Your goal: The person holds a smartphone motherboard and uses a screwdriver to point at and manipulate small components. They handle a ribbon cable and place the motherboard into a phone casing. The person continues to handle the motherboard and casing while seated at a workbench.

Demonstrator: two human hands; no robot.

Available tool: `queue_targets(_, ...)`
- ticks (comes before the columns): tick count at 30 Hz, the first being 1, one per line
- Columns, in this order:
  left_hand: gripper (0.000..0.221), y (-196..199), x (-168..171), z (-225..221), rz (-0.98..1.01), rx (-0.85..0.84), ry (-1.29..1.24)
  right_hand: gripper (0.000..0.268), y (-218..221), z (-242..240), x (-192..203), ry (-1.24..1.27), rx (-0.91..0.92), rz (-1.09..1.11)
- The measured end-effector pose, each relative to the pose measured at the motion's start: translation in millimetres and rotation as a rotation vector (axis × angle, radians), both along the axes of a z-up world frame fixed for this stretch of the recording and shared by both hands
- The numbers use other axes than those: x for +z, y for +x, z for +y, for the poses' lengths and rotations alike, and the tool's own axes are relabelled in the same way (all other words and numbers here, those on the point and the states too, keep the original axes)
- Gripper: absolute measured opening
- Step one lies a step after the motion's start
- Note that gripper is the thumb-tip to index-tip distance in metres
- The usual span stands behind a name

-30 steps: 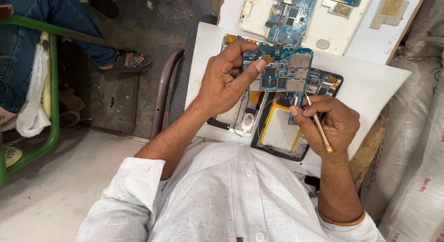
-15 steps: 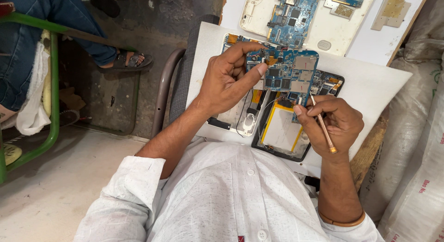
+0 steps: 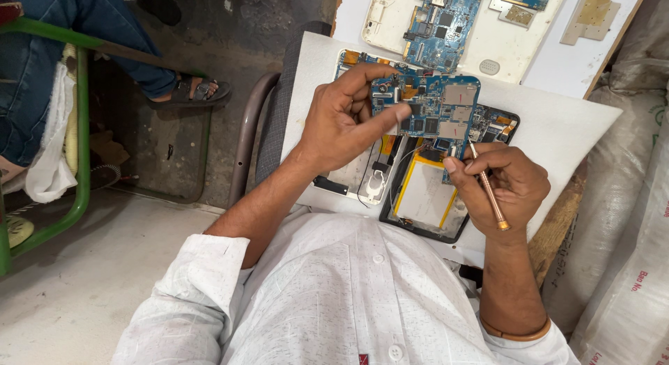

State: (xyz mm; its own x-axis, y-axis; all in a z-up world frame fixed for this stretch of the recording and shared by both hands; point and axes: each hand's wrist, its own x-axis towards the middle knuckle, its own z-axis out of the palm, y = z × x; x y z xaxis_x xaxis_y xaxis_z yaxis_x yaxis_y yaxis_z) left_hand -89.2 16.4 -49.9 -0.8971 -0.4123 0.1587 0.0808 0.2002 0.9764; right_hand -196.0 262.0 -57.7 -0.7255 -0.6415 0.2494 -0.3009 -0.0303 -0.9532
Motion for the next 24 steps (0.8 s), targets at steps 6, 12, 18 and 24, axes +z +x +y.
queue_targets(6, 0.032, -1.8, 3.4, 1.3, -0.022, 0.054, -0.012, 0.021, 0.7, -2.0, 0.4, 0.017, -0.008, 0.019)
queue_targets(12, 0.030, -1.0, 0.8, 3.5, 0.008, 0.060, -0.020, 0.022, 1.2, -0.8, 0.8, 0.023, -0.009, 0.034)
queue_targets(18, 0.029, -0.6, -2.3, 2.9, 0.009, 0.057, -0.032, 0.022, 0.2, 0.0, -0.7, 0.025, -0.007, 0.037)
queue_targets(24, 0.029, -0.4, -6.3, 2.6, 0.034, 0.052, 0.000, 0.020, -0.1, 3.6, -6.5, -0.013, -0.020, 0.011)
